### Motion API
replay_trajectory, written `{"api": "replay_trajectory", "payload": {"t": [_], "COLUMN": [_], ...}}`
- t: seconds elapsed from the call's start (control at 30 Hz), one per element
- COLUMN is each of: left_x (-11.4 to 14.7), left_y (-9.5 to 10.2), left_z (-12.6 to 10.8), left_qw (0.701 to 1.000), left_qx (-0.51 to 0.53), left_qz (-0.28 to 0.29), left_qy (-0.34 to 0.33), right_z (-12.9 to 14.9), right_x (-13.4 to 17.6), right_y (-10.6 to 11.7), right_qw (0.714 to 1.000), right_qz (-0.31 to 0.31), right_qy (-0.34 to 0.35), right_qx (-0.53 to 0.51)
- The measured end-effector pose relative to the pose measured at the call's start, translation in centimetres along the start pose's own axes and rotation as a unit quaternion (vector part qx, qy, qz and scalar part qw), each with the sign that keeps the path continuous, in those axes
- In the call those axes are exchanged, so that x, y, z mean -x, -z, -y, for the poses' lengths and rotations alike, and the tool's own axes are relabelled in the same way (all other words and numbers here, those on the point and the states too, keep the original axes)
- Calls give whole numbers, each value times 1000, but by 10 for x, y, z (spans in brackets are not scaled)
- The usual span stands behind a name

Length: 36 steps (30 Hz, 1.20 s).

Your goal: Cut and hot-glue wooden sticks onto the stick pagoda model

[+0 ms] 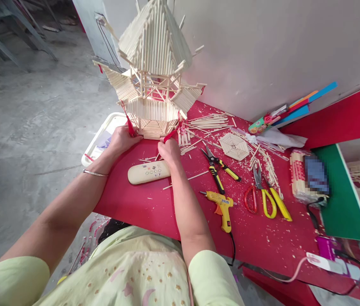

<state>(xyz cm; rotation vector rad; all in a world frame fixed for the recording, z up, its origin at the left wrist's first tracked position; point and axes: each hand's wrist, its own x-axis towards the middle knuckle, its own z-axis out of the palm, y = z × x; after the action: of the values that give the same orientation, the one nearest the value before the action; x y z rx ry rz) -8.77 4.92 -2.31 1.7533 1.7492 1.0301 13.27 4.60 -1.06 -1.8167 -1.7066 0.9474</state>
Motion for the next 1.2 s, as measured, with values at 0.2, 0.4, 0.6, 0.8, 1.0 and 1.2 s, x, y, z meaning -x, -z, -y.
{"api": "replay_trajectory", "payload": {"t": [0.2,0.4,0.6,0.8,1.0,1.2], "left_x": [-2,-1,0,-1,0,0], "left_y": [0,-1,-1,-1,-1,-1], "left_z": [-1,0,1,0,-2,-2], "left_qw": [997,997,997,997,997,996], "left_qx": [-71,-72,-68,-79,-83,-85], "left_qz": [15,11,7,8,4,3], "left_qy": [-11,-11,-21,-7,-11,-15], "right_z": [5,8,9,12,14,13], "right_x": [1,3,3,4,4,1], "right_y": [1,2,2,2,2,0], "right_qw": [1000,1000,1000,999,999,999], "right_qz": [7,6,12,15,10,3], "right_qy": [-23,-21,-25,-33,-35,-31], "right_qx": [14,19,8,2,10,14]}}
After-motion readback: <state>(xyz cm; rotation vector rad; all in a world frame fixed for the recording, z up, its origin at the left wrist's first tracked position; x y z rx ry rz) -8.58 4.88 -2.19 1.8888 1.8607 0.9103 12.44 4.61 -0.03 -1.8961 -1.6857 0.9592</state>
